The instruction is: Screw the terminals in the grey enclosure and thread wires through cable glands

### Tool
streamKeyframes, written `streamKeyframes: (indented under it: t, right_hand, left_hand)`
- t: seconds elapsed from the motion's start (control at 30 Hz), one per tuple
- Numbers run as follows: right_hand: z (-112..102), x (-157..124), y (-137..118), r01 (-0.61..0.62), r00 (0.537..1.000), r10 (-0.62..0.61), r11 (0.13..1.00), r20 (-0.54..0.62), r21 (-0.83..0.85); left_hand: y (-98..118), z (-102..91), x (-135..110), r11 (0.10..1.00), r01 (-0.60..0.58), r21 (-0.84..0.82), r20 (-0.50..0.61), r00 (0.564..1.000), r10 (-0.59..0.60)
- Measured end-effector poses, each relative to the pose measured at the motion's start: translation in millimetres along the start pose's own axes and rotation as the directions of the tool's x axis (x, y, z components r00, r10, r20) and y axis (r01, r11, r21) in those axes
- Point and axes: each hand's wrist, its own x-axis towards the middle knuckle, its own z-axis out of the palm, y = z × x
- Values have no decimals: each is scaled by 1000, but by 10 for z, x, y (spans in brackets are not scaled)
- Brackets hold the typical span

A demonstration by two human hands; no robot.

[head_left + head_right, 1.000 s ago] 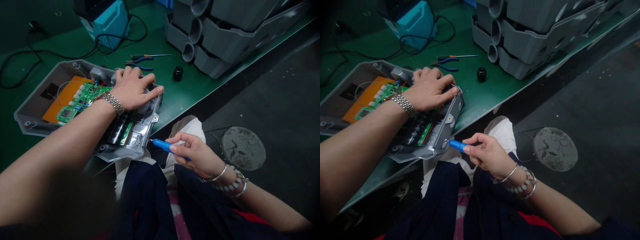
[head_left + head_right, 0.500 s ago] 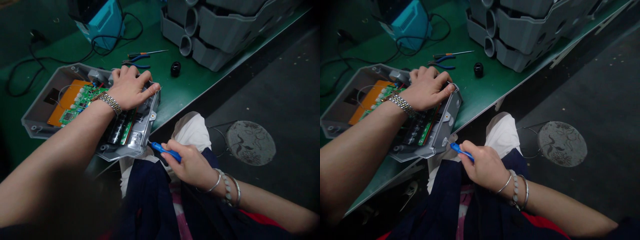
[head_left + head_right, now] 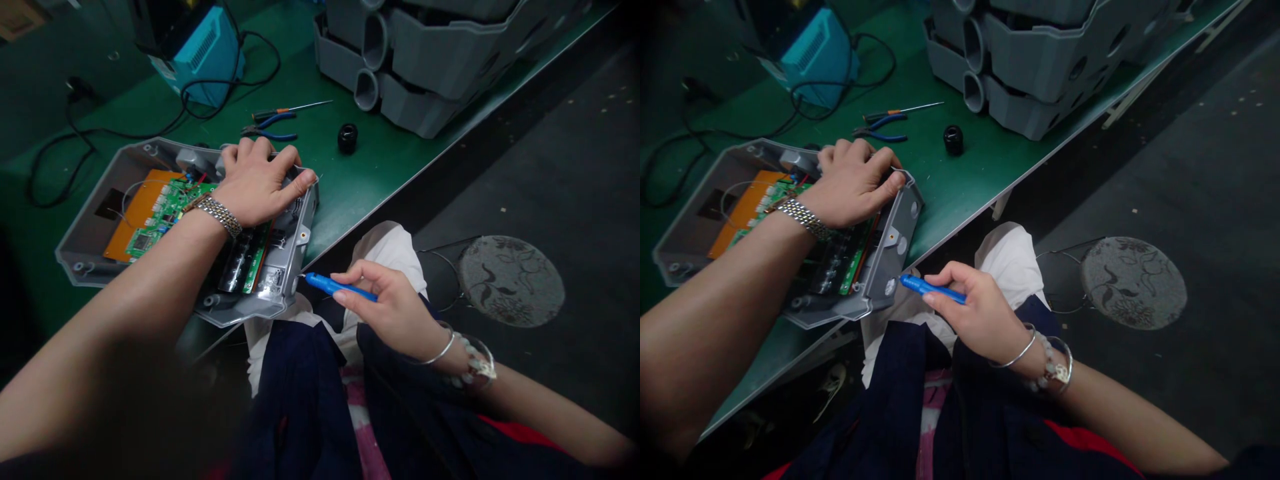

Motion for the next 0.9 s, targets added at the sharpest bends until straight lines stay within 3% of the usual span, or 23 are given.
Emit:
streamKeyframes:
  t: [0.07,0.13,0.23,0.3,0.37,0.47,0.5,0.57,0.67,0.73,0.8,0.83,0.9]
  right_hand:
    - [43,-43,81,159,982,-181,945,-52,-285]
    - [78,-94,154,239,960,-280,828,-4,-507]
    - [118,-159,200,280,950,-296,673,98,-685]
    - [131,-178,166,255,965,-228,683,132,-684]
    - [123,-171,84,190,981,-128,796,147,-575]
    - [60,-123,-71,-29,974,73,980,216,-198]
    - [27,-100,-114,-134,954,141,990,264,-47]
    - [-41,-51,-162,-337,897,245,918,369,209]
    - [-101,17,-124,-452,865,285,801,413,393]
    - [-88,41,-39,-367,914,250,845,319,388]
    - [-38,33,66,-151,985,123,958,123,246]
    - [-6,15,117,-20,1000,17,993,26,115]
    - [56,-43,203,176,979,-190,969,-69,-176]
  left_hand:
    - [9,-11,-6,1000,5,-16,5,1000,-5]
    - [23,-27,-17,1000,2,-19,18,1000,-1]
    - [44,-45,-31,1000,-8,-9,33,999,8]
    - [43,-42,-30,1000,-6,-9,28,1000,6]
    - [30,-24,-19,1000,-2,2,16,1000,2]
    - [4,4,1,999,-12,45,-14,1000,13]
    - [-1,9,6,998,-16,59,-21,1000,17]
    - [1,7,8,997,-16,78,-21,1000,17]
    - [26,-16,-2,997,-2,75,-1,1000,2]
    - [49,-35,-10,997,2,77,18,1000,-4]
    - [66,-49,-14,995,-1,96,35,999,-3]
    - [71,-53,-14,994,-2,106,39,999,-2]
    - [73,-54,-12,994,1,109,43,999,-6]
